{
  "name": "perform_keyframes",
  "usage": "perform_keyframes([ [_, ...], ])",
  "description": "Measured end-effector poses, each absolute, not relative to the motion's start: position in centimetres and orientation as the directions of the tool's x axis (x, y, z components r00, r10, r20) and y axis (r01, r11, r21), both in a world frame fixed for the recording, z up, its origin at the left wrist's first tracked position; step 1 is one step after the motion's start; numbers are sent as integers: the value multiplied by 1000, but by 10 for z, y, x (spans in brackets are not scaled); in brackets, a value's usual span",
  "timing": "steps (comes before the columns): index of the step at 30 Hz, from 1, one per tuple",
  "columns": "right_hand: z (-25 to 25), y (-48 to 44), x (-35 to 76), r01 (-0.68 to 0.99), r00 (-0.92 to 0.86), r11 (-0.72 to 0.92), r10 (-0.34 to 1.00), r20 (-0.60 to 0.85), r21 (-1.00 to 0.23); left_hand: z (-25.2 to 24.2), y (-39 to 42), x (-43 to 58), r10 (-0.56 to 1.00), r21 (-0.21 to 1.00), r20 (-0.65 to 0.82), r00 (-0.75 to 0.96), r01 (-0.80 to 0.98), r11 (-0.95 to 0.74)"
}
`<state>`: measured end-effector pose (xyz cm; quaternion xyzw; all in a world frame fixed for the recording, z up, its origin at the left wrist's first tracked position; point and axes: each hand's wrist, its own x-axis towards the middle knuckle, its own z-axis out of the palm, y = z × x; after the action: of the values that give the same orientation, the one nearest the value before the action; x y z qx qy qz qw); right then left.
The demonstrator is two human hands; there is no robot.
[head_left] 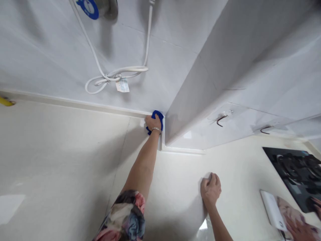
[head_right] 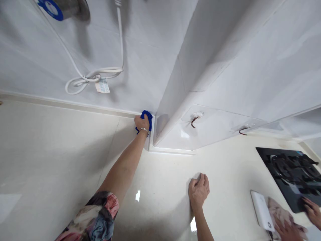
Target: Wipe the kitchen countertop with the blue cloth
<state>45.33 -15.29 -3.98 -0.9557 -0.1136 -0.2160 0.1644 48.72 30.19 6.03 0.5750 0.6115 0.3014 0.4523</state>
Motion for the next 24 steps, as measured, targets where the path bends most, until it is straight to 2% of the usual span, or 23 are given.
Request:
perform_keyframes([
  [11, -46, -170, 461, 362, 857, -901, 221, 466, -239, 49, 371, 431, 992, 902, -121, 25, 420, 99],
  [17, -44, -173, 461, 319, 881, -919, 198, 429, -231, 36, 438, 374, 999, 905, -5, -46, 425, 24],
  [24, -41, -176, 461, 280, 895, -932, 166, 413, -232, 33, 510, 307, 993, 898, 27, -115, 440, 27],
])
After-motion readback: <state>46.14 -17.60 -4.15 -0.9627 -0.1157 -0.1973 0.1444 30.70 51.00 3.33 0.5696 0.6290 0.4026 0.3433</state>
